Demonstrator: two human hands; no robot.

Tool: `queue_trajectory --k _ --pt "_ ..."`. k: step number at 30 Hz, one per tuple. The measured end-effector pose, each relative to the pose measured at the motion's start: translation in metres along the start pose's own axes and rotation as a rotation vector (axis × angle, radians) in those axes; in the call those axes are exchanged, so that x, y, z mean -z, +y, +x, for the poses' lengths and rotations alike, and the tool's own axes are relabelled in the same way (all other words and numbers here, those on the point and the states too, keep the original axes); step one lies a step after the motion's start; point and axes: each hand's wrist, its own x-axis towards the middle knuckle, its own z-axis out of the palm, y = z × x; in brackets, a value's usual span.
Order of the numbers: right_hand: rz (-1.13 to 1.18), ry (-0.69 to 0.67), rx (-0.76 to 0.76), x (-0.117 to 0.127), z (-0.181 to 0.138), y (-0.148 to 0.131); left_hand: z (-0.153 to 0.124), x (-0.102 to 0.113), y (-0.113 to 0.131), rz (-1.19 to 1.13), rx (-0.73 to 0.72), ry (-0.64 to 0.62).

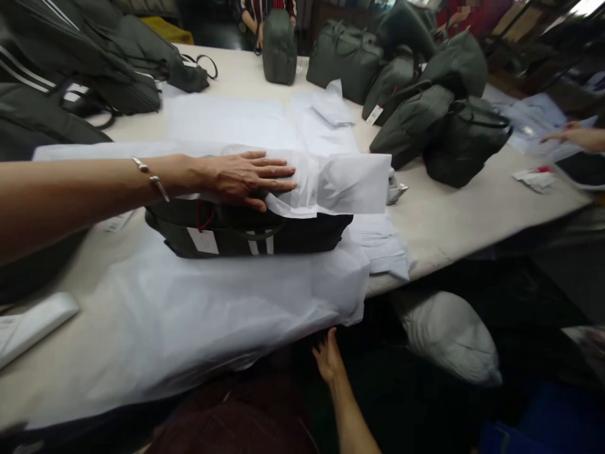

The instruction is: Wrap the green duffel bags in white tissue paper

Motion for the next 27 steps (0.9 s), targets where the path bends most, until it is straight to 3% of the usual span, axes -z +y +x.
queue_trajectory --k 4,7,9,11,14,16,17,19,21,23,25,27 --pt "0.198 -0.256 -0.082 -0.021 0.008 0.033 0.005 -0.001 -0.002 0.09 0.061 -0.073" --pt "0.29 -0.383 -0.105 -0.028 -0.01 0.047 0.009 -0.003 -0.005 0.122 -0.008 -0.045" --pt "0.29 -0.424 -0.094 -0.027 -0.028 0.056 0.01 -0.003 -0.007 0.112 -0.059 -0.023" --pt "0.203 -0.341 -0.046 -0.023 -0.045 0.062 0.009 -0.003 -0.007 0.095 -0.059 -0.027" --pt "-0.092 0.131 0.247 -0.017 -0.065 0.053 0.007 -0.002 -0.005 0.074 -0.027 -0.034" --pt "-0.387 0.376 0.645 -0.018 -0.074 0.03 0.005 -0.001 -0.003 0.048 -0.024 -0.014" --pt "-0.565 0.395 0.874 -0.022 -0.078 0.014 0.005 -0.001 -0.002 0.033 -0.027 -0.006" --pt "-0.974 0.229 1.259 -0.038 -0.084 -0.02 0.004 -0.001 0.001 0.007 -0.029 0.003" --pt "-1.346 -0.025 1.438 -0.057 -0.087 -0.047 0.003 -0.001 0.003 -0.007 -0.024 0.007" --pt "-1.579 -0.166 1.458 -0.071 -0.086 -0.06 0.002 -0.001 0.004 -0.009 -0.026 0.021" --pt "-1.667 -0.139 1.437 -0.07 -0.084 -0.058 0.001 -0.001 0.004 0.004 -0.051 0.044" --pt "-1.686 -0.06 1.41 -0.054 -0.085 -0.044 0.0 -0.001 0.003 0.022 -0.073 0.064"
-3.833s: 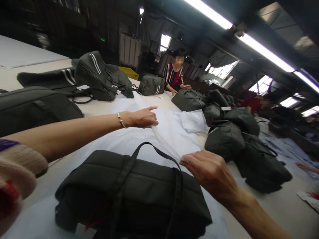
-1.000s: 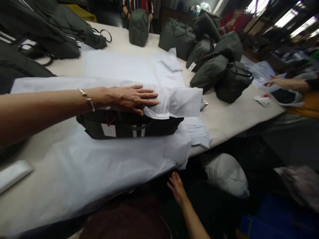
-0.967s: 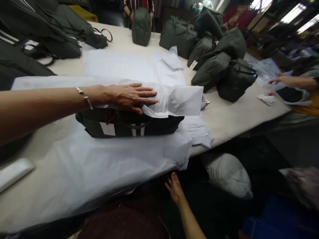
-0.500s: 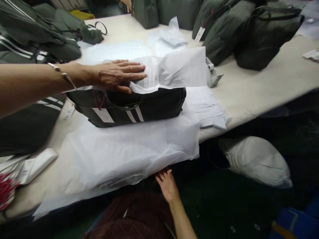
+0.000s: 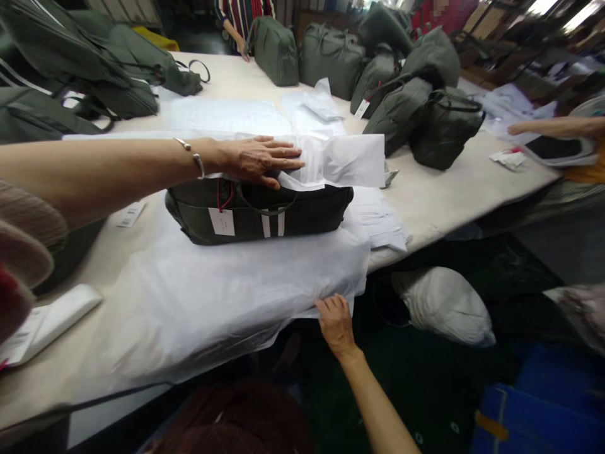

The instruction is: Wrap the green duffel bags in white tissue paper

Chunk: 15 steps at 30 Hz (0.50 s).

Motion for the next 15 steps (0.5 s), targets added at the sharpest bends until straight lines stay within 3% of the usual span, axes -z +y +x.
queue_trajectory --k 3,6,12,15 --pt "0.013 0.002 -0.022 -0.004 -0.043 -0.002 -0.001 -0.001 -0.001 0.002 -0.002 0.014" --pt "0.064 0.023 0.031 0.013 -0.067 -0.007 -0.001 -0.002 -0.003 0.002 -0.004 0.021" --pt "-0.03 -0.052 0.183 0.09 -0.048 -0.005 -0.005 -0.002 0.001 0.032 -0.014 0.047" --pt "-0.041 -0.081 0.233 0.109 -0.051 -0.002 -0.006 -0.003 0.002 0.02 -0.024 0.077"
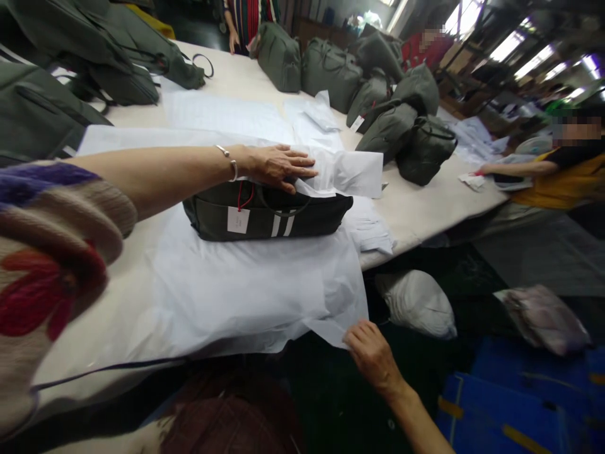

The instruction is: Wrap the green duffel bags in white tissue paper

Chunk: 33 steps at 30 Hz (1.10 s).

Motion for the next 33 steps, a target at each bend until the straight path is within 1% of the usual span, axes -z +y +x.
queue_trajectory --k 3,6,8,10,13,15,18,20,23,26,28,30,33 --pt "0.022 0.011 -0.012 -0.007 -0.011 -0.004 0.0 -0.003 -0.002 0.008 -0.02 0.012" --pt "0.033 0.026 -0.043 -0.017 -0.012 -0.009 0.0 -0.005 -0.005 0.036 -0.026 0.001" --pt "0.068 0.05 -0.058 -0.012 -0.007 -0.008 0.0 -0.004 -0.006 0.049 -0.029 -0.003" --pt "0.123 0.098 -0.09 0.008 0.004 -0.004 0.0 -0.002 -0.005 0.049 -0.036 0.0" --pt "0.234 0.159 -0.139 0.061 0.031 0.006 -0.001 -0.001 -0.005 0.037 -0.034 0.01" --pt "0.313 0.169 -0.193 0.103 0.058 0.014 -0.001 -0.002 -0.006 0.015 -0.024 0.029" --pt "0.375 0.167 -0.376 0.161 0.112 0.023 -0.002 -0.004 -0.008 -0.061 -0.018 0.084" --pt "0.361 0.168 -0.48 0.192 0.15 0.027 -0.003 -0.003 -0.009 -0.113 -0.017 0.124" --pt "0.32 0.158 -0.543 0.226 0.206 0.032 -0.005 0.001 -0.008 -0.146 -0.011 0.176" --pt "0.349 0.123 -0.555 0.244 0.258 0.04 -0.005 0.004 -0.005 -0.163 -0.013 0.226" --pt "0.323 0.126 -0.558 0.248 0.292 0.049 -0.004 0.004 -0.001 -0.257 -0.009 0.262" --pt "0.221 0.155 -0.578 0.246 0.323 0.061 -0.007 0.004 0.003 -0.389 0.021 0.299" --pt "0.029 0.143 -0.594 0.238 0.36 0.082 -0.022 0.002 0.009 -0.512 0.143 0.371"
